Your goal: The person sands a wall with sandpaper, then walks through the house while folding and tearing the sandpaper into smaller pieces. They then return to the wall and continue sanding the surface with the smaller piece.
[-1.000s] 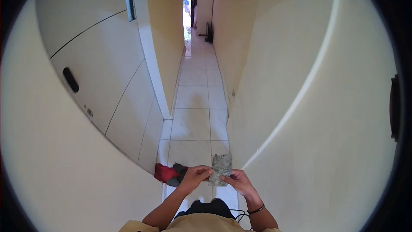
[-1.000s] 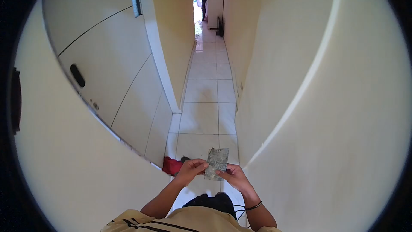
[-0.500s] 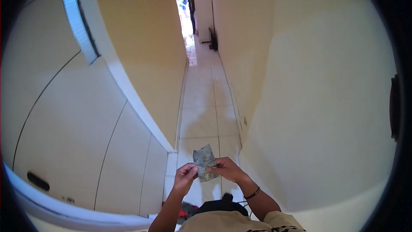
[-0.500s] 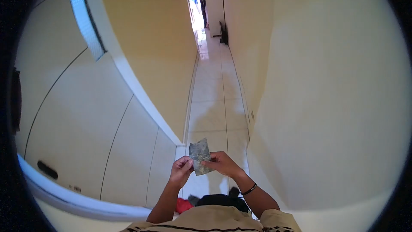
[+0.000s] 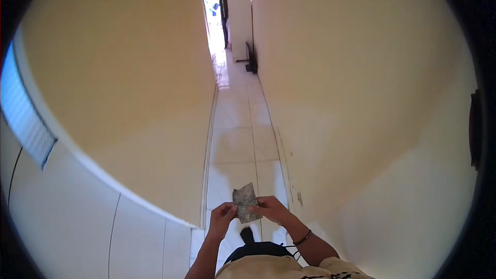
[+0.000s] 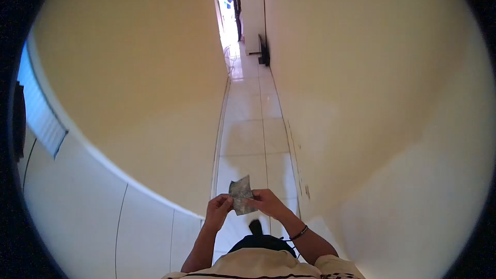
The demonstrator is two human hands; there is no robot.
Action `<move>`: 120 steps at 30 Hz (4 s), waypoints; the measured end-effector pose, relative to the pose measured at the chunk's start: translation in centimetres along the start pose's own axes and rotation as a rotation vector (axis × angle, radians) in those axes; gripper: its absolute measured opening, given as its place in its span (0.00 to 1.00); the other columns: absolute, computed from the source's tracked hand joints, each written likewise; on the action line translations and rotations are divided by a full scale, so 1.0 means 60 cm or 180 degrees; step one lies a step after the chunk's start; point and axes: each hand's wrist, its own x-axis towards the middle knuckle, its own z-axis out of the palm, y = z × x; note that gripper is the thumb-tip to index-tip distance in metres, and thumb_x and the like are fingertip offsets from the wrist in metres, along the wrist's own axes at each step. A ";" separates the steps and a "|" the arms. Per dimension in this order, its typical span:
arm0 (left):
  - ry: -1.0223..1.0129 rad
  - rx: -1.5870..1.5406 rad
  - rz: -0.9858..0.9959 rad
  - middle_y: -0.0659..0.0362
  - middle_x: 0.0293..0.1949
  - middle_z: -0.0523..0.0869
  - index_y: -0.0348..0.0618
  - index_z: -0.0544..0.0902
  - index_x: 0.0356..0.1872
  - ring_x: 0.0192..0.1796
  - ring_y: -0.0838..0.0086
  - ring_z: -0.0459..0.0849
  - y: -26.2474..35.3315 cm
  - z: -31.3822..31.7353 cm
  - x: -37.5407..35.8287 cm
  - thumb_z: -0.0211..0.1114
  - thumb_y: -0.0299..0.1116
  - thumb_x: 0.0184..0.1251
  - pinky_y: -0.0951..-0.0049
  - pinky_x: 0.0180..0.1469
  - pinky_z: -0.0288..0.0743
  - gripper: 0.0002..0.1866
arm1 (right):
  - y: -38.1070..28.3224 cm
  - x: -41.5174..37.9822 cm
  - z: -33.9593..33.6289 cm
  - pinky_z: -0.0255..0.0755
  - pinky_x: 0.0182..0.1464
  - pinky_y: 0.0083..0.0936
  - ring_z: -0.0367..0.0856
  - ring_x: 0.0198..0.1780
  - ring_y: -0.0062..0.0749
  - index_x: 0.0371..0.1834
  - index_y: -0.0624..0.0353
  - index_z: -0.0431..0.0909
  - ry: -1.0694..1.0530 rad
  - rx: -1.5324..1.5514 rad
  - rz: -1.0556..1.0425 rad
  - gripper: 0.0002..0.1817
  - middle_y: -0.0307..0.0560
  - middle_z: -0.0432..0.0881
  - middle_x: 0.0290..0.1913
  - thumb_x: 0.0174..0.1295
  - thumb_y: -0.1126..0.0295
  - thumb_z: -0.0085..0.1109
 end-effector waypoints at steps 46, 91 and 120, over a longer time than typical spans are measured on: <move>-0.0650 0.1527 -0.0195 0.59 0.36 0.86 0.33 0.81 0.44 0.38 0.79 0.82 0.164 0.027 1.588 0.66 0.28 0.66 0.75 0.44 0.78 0.10 | -0.199 1.218 -0.854 0.77 0.41 0.25 0.81 0.34 0.23 0.44 0.68 0.82 0.1202 -0.0002 -0.0640 0.15 0.45 0.85 0.34 0.66 0.65 0.61; 0.0447 0.0667 0.0245 0.58 0.39 0.86 0.32 0.81 0.46 0.42 0.79 0.82 0.531 -0.026 2.325 0.68 0.29 0.65 0.78 0.48 0.78 0.12 | -0.674 1.985 -1.153 0.72 0.40 0.20 0.75 0.36 0.18 0.46 0.67 0.82 0.0000 -0.0195 -0.0088 0.14 0.38 0.83 0.36 0.66 0.66 0.62; 0.1136 0.0785 0.0210 0.60 0.35 0.85 0.33 0.82 0.43 0.37 0.82 0.82 0.453 -0.040 2.377 0.69 0.26 0.63 0.81 0.42 0.77 0.10 | -1.018 1.902 -1.231 0.73 0.47 0.77 0.78 0.23 0.34 0.18 0.59 0.82 -0.2892 0.2081 -0.2209 0.37 0.45 0.77 0.19 0.66 0.36 0.42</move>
